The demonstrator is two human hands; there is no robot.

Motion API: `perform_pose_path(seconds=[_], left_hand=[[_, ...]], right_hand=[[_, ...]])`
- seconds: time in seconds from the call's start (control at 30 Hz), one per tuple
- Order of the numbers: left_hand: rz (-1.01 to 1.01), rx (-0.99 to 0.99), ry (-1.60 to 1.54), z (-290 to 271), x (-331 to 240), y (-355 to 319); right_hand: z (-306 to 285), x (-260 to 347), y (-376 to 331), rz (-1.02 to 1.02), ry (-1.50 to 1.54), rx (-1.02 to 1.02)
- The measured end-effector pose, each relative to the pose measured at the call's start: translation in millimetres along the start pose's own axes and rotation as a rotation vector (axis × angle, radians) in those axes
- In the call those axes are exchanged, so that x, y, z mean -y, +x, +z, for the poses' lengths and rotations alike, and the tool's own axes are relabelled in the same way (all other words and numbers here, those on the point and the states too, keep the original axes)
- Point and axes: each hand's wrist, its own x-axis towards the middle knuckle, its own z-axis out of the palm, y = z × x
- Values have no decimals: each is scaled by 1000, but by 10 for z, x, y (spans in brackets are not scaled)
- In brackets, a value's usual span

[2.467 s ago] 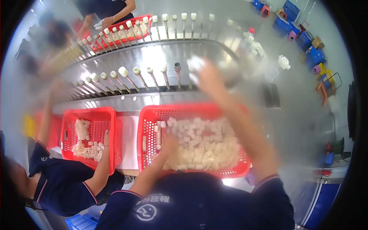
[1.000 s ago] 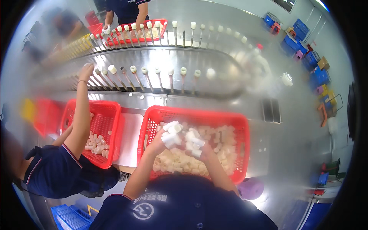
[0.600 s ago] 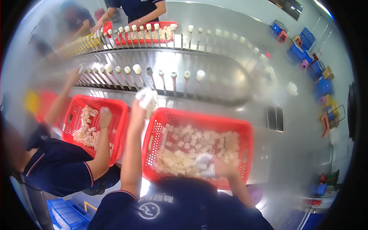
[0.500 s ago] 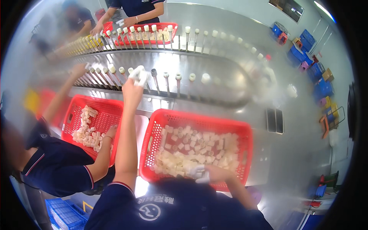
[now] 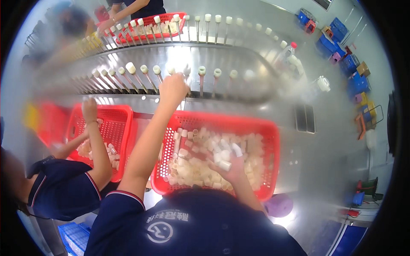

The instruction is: The person picks up white plastic cylindrical parts from a red basket and places them onto vertical pegs on a moving industrial conveyor belt.

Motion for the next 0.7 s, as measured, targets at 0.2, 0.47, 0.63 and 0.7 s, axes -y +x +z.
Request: perform_pose_path(seconds=[0.2, 0.47, 0.63, 0.7], left_hand=[[-461, 533, -1688, 251, 239, -917], [-574, 654, -2415, 117, 241, -1378], [-607, 726, -2478, 141, 284, -1454], [-654, 747, -2448, 225, 317, -1509]], right_hand=[[121, -42, 70, -58, -199, -70], [357, -10, 191, -77, -560, 127], [532, -107, 236, -411, -789, 117], [566, -128, 242, -451, -779, 68]])
